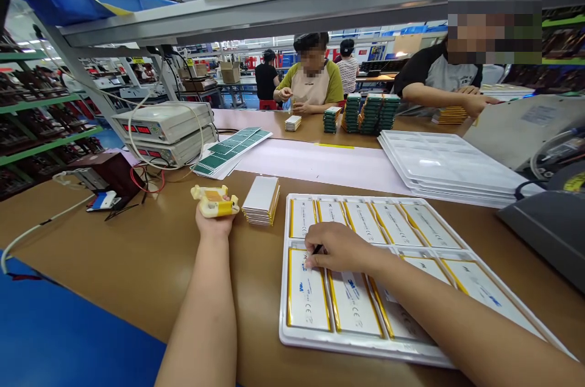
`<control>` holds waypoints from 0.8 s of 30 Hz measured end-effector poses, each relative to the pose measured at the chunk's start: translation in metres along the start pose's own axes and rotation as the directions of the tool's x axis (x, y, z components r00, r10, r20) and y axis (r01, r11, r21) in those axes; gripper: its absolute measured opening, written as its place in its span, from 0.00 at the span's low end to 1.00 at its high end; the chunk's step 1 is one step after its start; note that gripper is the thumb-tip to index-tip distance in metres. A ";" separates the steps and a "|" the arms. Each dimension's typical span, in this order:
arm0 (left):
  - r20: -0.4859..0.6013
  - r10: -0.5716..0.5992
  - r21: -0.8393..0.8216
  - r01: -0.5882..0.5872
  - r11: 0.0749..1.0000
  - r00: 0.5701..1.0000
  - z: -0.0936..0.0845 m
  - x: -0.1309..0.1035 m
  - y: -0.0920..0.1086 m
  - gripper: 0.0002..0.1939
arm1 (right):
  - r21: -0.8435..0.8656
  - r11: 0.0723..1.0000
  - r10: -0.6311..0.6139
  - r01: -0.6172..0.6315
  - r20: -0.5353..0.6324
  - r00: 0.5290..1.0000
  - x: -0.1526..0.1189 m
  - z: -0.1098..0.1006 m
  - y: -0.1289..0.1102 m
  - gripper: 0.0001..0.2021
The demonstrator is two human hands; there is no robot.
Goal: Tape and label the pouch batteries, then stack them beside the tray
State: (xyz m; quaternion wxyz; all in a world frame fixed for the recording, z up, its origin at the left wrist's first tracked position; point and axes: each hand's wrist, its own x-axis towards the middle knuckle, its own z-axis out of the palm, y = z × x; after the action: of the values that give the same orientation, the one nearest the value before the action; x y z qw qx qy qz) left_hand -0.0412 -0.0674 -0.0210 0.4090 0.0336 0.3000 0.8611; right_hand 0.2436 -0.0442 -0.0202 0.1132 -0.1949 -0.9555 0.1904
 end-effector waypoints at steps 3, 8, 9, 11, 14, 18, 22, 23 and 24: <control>0.005 -0.005 0.011 0.005 1.000 1.000 -0.001 0.002 0.000 0.10 | 0.016 1.000 0.012 -0.012 -0.024 1.000 0.000 0.002 -0.003 0.12; 0.015 -0.013 0.018 0.012 1.000 1.000 -0.001 0.005 0.001 0.10 | 0.459 0.888 -0.067 -0.042 0.220 0.973 -0.007 -0.012 0.010 0.13; 0.014 -0.011 0.013 0.010 1.000 1.000 -0.001 0.005 0.001 0.11 | 0.524 0.850 -0.097 -0.061 0.269 0.958 -0.009 -0.018 0.015 0.14; 0.011 -0.004 0.006 0.004 1.000 1.000 -0.001 0.005 0.001 0.11 | 0.504 0.854 -0.043 -0.125 0.309 0.950 -0.015 -0.030 0.025 0.13; 0.009 0.003 0.006 -0.003 1.000 1.000 -0.002 0.006 0.001 0.11 | 0.225 0.945 0.177 -0.239 0.261 0.949 -0.022 -0.041 0.035 0.11; 0.028 0.000 0.012 0.000 1.000 1.000 -0.002 0.008 0.000 0.12 | 0.071 0.978 0.171 -0.195 0.259 0.951 -0.023 -0.039 0.039 0.08; 0.029 0.004 0.028 -0.005 1.000 1.000 -0.002 0.008 0.000 0.12 | 0.141 0.982 0.069 -0.127 0.358 0.931 -0.023 -0.035 0.043 0.07; 0.018 0.008 0.029 -0.008 1.000 1.000 -0.002 0.008 0.000 0.13 | 0.155 0.980 0.053 -0.121 0.382 0.923 -0.023 -0.035 0.044 0.07; 0.009 0.011 0.030 -0.011 0.999 1.000 -0.002 0.008 0.000 0.13 | 0.161 0.980 0.047 -0.117 0.387 0.921 -0.023 -0.035 0.044 0.07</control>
State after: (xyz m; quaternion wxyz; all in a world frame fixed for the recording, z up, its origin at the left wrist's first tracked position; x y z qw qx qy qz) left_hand -0.0470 -0.0627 -0.0236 0.4050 0.0452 0.3107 0.8587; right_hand 0.2887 -0.0048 -0.0100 -0.0653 -0.1831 -0.9288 0.3154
